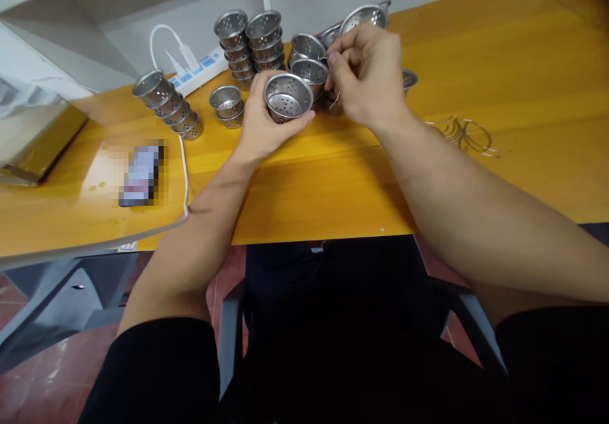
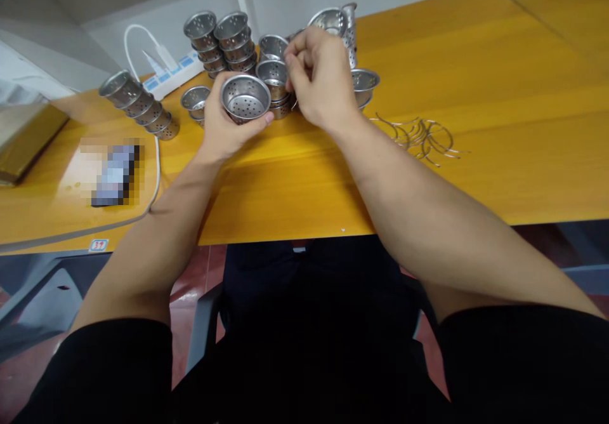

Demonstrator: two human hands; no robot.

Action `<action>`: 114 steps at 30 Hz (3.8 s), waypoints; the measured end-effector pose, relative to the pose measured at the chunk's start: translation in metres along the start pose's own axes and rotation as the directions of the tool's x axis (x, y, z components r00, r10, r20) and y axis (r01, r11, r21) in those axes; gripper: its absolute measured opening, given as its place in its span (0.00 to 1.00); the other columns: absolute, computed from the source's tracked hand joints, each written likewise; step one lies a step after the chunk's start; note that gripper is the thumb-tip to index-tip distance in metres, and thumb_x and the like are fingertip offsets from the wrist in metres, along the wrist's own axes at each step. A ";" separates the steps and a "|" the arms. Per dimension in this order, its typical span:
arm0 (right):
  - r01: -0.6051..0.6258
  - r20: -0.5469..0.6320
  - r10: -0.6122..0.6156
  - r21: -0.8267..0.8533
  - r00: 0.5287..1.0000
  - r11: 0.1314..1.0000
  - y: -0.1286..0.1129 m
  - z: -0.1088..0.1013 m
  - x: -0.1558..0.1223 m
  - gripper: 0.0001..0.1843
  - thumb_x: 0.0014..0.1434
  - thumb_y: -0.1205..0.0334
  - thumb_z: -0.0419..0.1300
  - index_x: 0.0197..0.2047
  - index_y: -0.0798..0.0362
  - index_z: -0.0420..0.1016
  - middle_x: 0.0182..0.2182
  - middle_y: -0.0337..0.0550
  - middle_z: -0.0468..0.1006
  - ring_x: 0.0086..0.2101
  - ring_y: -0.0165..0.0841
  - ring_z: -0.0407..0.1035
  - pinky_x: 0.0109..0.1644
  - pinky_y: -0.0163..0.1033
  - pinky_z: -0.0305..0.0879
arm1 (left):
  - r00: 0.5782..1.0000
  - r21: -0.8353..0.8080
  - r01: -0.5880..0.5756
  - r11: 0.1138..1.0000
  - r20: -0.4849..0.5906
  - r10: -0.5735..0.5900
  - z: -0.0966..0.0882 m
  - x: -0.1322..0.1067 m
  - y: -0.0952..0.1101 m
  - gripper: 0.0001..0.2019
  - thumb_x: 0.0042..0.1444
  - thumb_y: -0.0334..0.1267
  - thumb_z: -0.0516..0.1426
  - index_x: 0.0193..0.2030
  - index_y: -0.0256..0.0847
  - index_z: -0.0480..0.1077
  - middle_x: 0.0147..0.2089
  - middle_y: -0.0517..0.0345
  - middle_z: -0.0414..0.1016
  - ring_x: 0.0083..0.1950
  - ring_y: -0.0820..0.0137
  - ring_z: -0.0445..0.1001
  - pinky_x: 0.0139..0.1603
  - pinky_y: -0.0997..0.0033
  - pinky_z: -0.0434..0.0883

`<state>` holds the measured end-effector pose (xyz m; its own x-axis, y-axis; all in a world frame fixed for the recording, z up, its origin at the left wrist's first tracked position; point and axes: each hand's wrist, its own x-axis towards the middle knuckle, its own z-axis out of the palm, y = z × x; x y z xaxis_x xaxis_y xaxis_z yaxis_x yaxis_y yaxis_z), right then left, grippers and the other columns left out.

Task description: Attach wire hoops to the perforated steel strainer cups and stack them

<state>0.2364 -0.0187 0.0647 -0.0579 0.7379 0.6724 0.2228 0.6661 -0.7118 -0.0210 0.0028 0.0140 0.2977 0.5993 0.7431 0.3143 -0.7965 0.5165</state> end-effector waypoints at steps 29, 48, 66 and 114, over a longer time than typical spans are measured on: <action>0.000 0.037 -0.001 0.043 0.999 0.999 -0.020 0.017 -0.018 0.22 0.73 0.32 0.79 0.44 0.35 0.79 0.26 0.38 0.72 0.28 0.46 0.63 0.35 0.53 0.61 | 1.000 -0.029 0.024 0.999 0.015 -0.024 0.005 0.004 0.000 0.46 0.62 0.79 0.82 0.73 0.57 0.73 0.69 0.48 0.86 0.71 0.41 0.89 0.77 0.35 0.86; -0.022 0.096 0.027 -0.049 0.995 0.999 -0.029 0.009 -0.020 0.21 0.72 0.35 0.83 0.40 0.35 0.81 0.26 0.36 0.76 0.29 0.44 0.66 0.36 0.54 0.63 | 0.992 -0.057 -0.058 0.997 0.110 0.064 0.010 -0.007 -0.009 0.53 0.61 0.85 0.79 0.78 0.56 0.70 0.71 0.48 0.83 0.70 0.43 0.90 0.75 0.39 0.87; -0.042 0.112 0.046 -0.041 0.993 0.998 -0.037 0.009 -0.019 0.21 0.76 0.40 0.83 0.41 0.36 0.80 0.27 0.37 0.76 0.29 0.41 0.63 0.37 0.53 0.60 | 0.996 -0.056 -0.060 0.997 0.060 0.063 0.006 -0.002 -0.012 0.49 0.61 0.81 0.81 0.75 0.54 0.73 0.70 0.46 0.83 0.71 0.43 0.86 0.76 0.42 0.85; -0.206 0.396 0.067 0.320 0.916 0.925 -0.030 -0.004 -0.007 0.37 0.53 0.22 0.96 0.39 0.41 0.86 0.27 0.37 0.80 0.25 0.35 0.66 0.30 0.47 0.65 | 0.990 -0.107 -0.034 0.994 0.131 0.048 0.001 -0.004 -0.002 0.53 0.64 0.94 0.69 0.78 0.56 0.73 0.71 0.45 0.84 0.71 0.43 0.88 0.77 0.37 0.86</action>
<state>0.2341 -0.0449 0.0822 -0.4233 0.7635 0.4877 -0.0931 0.4988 -0.8617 -0.0222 0.0022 0.0096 0.4280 0.5655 0.7050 0.2059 -0.8206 0.5332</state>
